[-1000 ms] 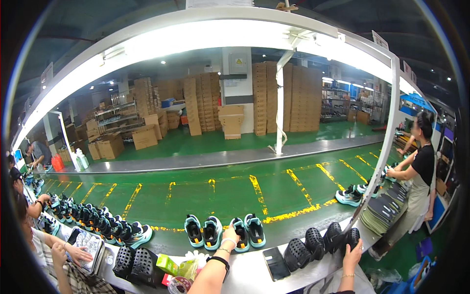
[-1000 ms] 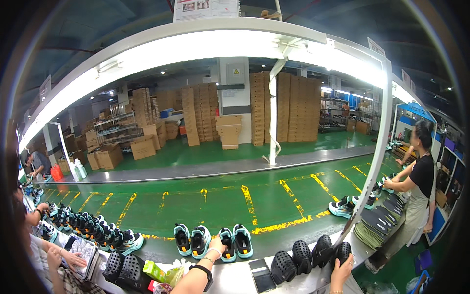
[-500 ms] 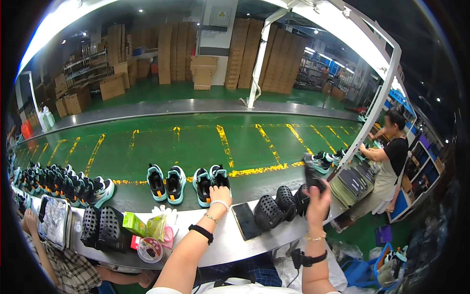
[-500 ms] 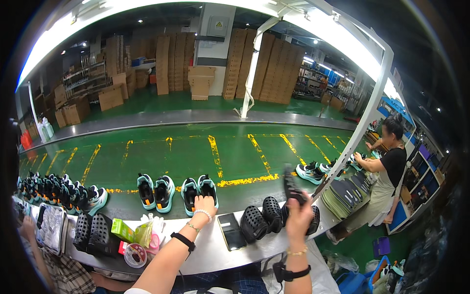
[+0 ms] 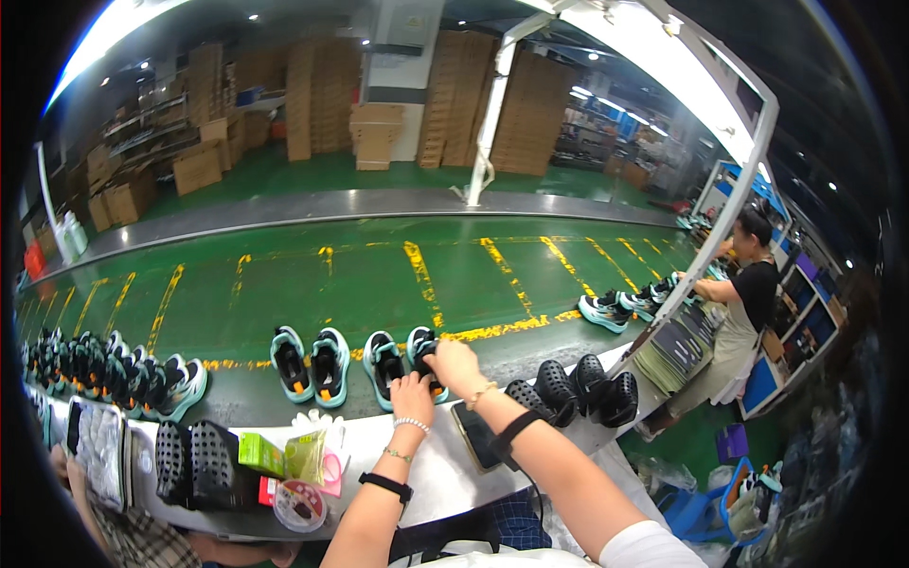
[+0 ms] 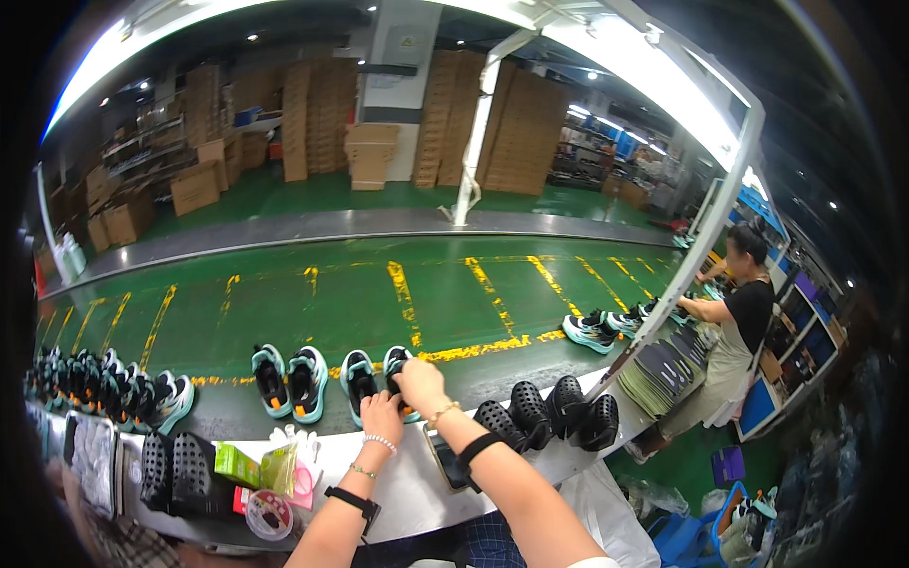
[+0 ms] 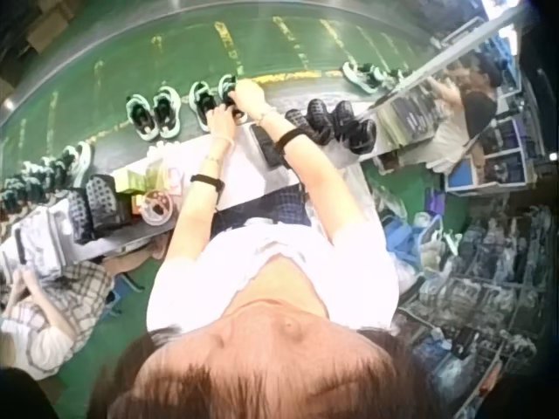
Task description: The recorder is assembling components of athletic shoes at a manufacturing conveyor belt, matching uppers with soles and organizing them on the line.
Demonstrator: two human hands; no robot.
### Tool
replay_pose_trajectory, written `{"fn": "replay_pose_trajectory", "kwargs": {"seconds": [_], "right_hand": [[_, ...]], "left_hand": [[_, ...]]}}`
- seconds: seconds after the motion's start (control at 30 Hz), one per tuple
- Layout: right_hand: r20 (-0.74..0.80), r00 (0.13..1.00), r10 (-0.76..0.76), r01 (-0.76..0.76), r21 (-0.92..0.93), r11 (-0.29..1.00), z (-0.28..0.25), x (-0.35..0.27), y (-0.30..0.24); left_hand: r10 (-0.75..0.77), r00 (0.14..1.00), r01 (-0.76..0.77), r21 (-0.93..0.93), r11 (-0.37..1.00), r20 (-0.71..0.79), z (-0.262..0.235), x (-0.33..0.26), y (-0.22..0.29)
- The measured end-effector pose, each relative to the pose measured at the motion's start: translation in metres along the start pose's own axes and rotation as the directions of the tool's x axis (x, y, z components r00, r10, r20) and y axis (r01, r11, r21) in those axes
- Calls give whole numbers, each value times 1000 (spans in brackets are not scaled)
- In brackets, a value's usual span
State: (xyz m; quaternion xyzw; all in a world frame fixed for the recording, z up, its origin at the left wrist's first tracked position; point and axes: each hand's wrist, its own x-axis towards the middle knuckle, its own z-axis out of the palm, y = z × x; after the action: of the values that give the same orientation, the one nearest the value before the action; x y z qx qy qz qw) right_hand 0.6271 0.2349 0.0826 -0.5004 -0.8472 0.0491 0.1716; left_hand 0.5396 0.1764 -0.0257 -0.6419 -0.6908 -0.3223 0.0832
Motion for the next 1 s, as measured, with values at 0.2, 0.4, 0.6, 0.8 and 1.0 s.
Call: {"fn": "replay_pose_trajectory", "kwargs": {"seconds": [0.2, 0.4, 0.6, 0.8, 1.0], "right_hand": [[-52, 985, -164, 141, -304, 942, 74, 11, 1], [-35, 998, 61, -67, -218, 974, 83, 26, -6], [123, 943, 310, -307, -45, 951, 104, 44, -7], [178, 952, 250, -271, 110, 956, 96, 34, 21], [171, 985, -23, -47, 397, 916, 60, -19, 21]], "left_hand": [[-73, 995, 74, 9, 997, -74, 15, -6, -17], [-75, 997, 75, -12, 997, -28, 7, -7, -10], [-41, 996, 40, -19, 999, -79, 15, -10, -11], [-92, 995, 92, 14, 996, 39, 12, -5, -4], [-177, 973, 202, -184, 962, 148, -6, 5, -24]]}}
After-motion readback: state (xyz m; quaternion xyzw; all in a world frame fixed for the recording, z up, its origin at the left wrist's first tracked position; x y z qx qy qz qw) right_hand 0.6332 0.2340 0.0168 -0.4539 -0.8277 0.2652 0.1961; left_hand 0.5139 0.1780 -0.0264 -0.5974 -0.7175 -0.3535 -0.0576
